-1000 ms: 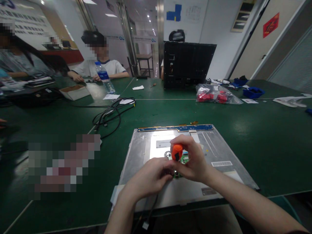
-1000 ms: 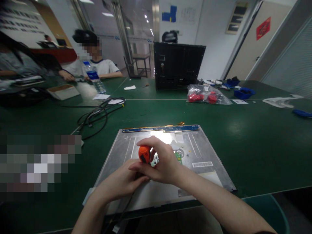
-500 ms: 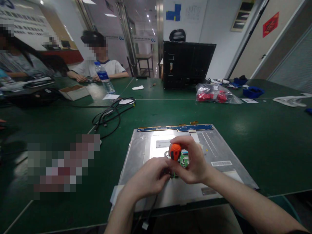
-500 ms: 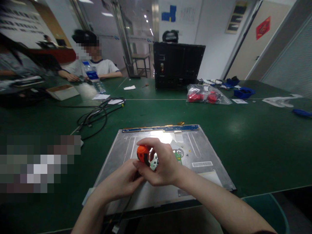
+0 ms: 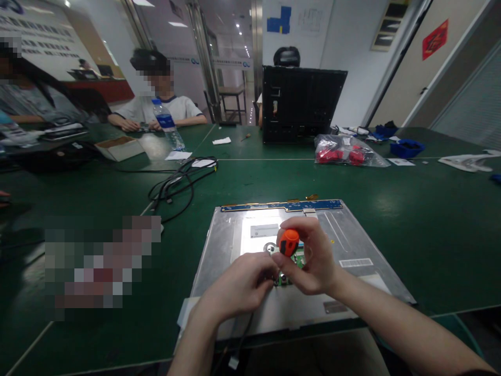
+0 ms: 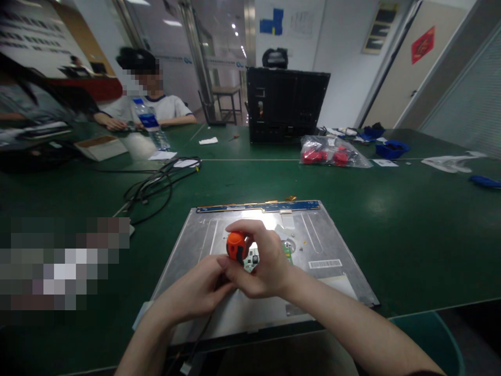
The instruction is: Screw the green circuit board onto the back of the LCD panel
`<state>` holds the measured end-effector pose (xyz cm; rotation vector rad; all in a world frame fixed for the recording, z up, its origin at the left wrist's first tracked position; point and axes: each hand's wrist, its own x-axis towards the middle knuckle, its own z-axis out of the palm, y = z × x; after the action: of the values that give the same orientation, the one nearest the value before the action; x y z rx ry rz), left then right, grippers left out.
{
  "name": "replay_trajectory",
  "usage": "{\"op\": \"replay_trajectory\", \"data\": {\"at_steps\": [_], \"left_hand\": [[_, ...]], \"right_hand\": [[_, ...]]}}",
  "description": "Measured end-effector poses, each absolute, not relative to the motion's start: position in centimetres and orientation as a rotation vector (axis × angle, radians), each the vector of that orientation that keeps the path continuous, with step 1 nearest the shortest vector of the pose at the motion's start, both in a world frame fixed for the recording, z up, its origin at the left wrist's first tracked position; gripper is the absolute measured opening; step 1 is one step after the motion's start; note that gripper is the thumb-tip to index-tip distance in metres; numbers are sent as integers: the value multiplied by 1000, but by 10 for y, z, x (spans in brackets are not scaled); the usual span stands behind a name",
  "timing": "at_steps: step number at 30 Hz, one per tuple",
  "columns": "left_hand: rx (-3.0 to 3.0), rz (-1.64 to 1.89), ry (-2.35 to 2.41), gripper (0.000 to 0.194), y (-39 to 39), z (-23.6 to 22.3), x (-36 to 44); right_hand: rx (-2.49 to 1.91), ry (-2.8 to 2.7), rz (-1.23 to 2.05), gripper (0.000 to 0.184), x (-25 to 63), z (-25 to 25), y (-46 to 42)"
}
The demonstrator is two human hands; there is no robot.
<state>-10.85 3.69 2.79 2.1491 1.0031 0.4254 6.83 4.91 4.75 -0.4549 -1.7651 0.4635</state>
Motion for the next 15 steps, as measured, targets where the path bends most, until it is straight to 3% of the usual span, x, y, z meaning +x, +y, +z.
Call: {"op": "replay_trajectory", "data": {"at_steps": [15], "left_hand": [[2138, 392, 1040, 14, 37, 25, -111]], "right_hand": [[-488, -1712, 430, 41, 68, 46, 51]]}}
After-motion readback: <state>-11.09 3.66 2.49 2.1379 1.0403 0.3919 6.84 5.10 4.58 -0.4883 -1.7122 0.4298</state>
